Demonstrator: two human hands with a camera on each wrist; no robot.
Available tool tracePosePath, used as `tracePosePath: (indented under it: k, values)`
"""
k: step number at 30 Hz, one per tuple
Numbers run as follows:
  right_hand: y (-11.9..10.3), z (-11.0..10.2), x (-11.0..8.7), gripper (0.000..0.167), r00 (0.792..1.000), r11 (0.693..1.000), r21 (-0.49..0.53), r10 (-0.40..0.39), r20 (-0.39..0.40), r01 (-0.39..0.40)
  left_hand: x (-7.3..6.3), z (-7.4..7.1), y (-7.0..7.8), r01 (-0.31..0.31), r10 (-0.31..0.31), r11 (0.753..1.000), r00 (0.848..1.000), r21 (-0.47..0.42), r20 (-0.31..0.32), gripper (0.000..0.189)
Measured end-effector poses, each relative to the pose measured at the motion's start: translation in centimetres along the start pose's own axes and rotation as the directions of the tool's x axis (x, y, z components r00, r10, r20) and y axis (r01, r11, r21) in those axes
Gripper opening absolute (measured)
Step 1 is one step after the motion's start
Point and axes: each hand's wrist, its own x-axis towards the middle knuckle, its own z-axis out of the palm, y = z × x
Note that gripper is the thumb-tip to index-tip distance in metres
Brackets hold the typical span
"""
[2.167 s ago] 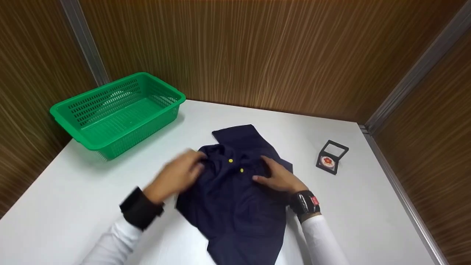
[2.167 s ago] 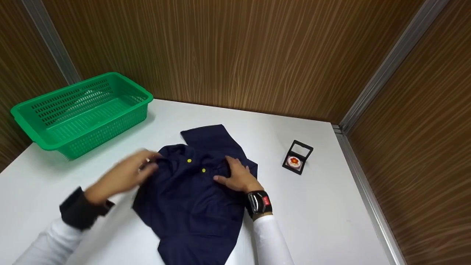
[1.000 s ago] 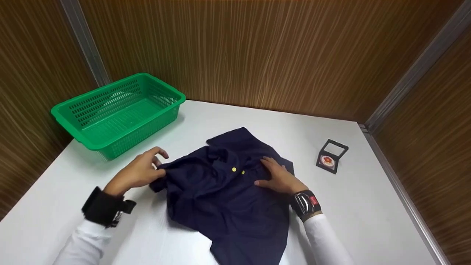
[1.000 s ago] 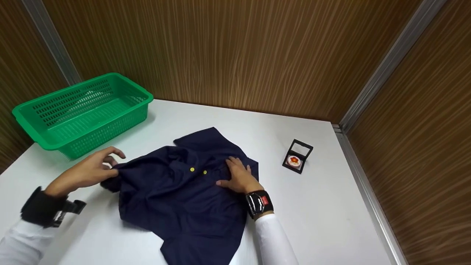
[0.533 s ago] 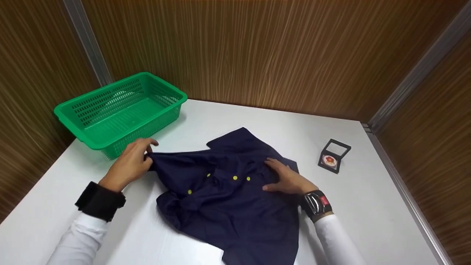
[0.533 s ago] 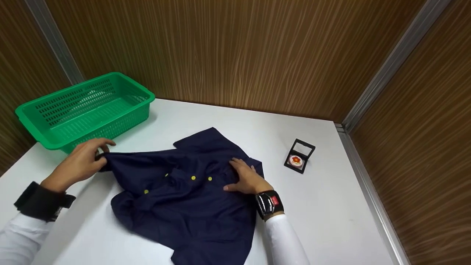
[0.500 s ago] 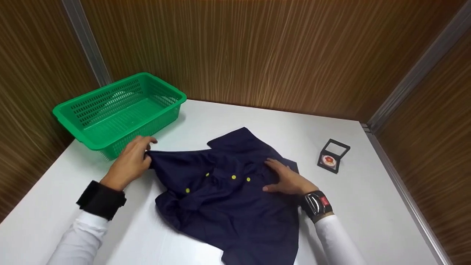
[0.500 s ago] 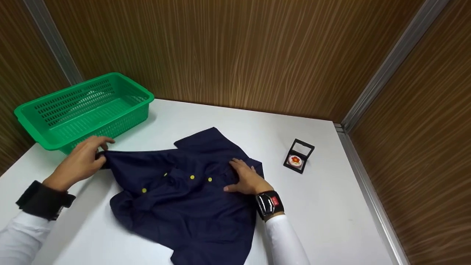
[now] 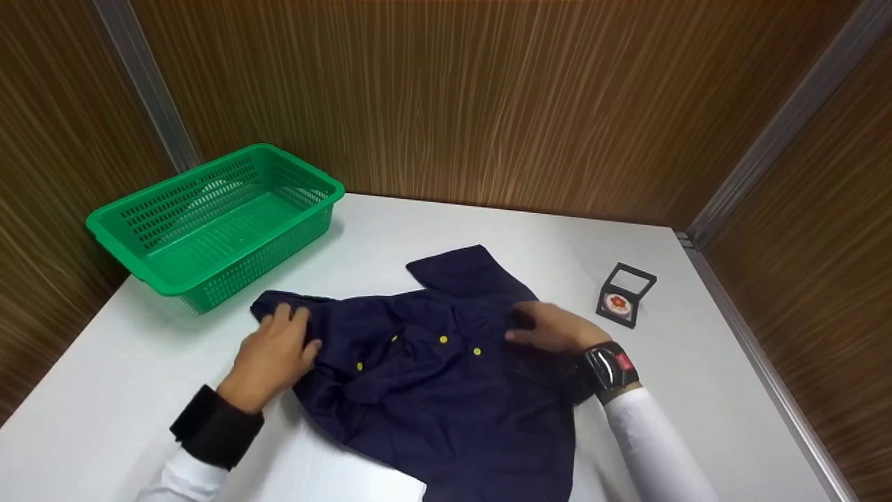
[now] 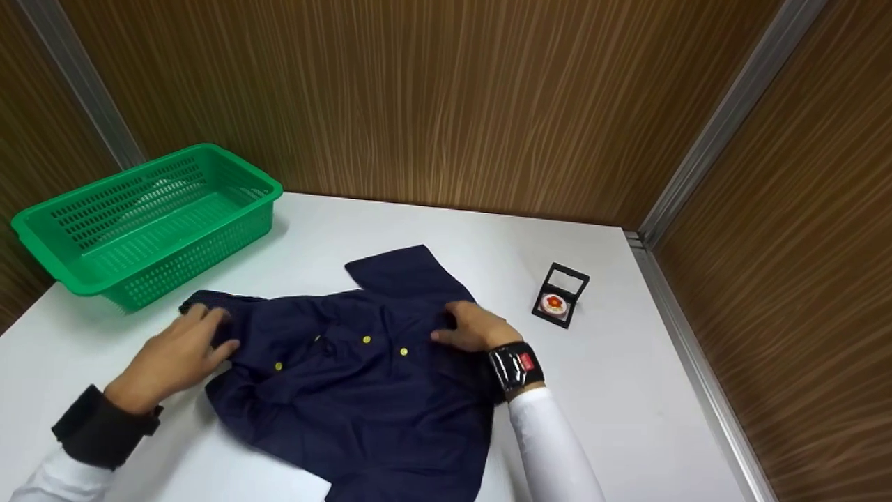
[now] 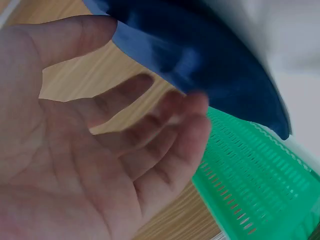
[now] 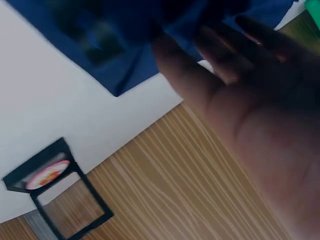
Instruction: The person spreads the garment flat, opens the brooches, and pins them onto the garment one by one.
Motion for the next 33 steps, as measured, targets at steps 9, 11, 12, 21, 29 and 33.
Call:
tracePosePath:
  k: [9,11,12,21,29,33]
  values:
    - [-0.2,-1.1,7.8,0.041,0.954,0.994,0.078,0.098,-0.283,-0.079,-1.3,1.3,0.6,0.013,-0.014,1.0,0.998,0.013,0.067,0.032]
    - [-0.6,-0.9,9.7,0.047,0.947,0.987,0.121,0.141,-0.29,-0.11,-1.5,1.5,0.5,0.02,-0.021,1.0,0.998,0.019,0.063,0.03]
    - [-0.9,-0.8,10.6,0.051,0.944,0.983,0.138,0.159,-0.288,-0.123,-1.6,1.6,0.4,0.023,-0.024,0.999,0.998,0.022,0.06,0.029]
    - [-2.0,0.1,14.8,0.068,0.874,0.899,0.234,0.423,-0.241,-0.37,-2.1,2.2,0.9,0.028,-0.031,0.999,0.995,0.036,0.09,0.031]
    - [-0.7,-1.8,15.7,0.071,0.916,0.885,0.325,0.387,-0.11,-0.335,-2.1,2.4,1.0,0.029,-0.033,0.998,0.998,0.06,0.062,0.027]
    - [-0.7,-2.9,15.8,0.077,0.913,0.877,0.262,0.404,0.047,-0.402,-2.2,2.6,0.8,0.025,-0.027,0.997,0.999,0.076,0.025,0.027]
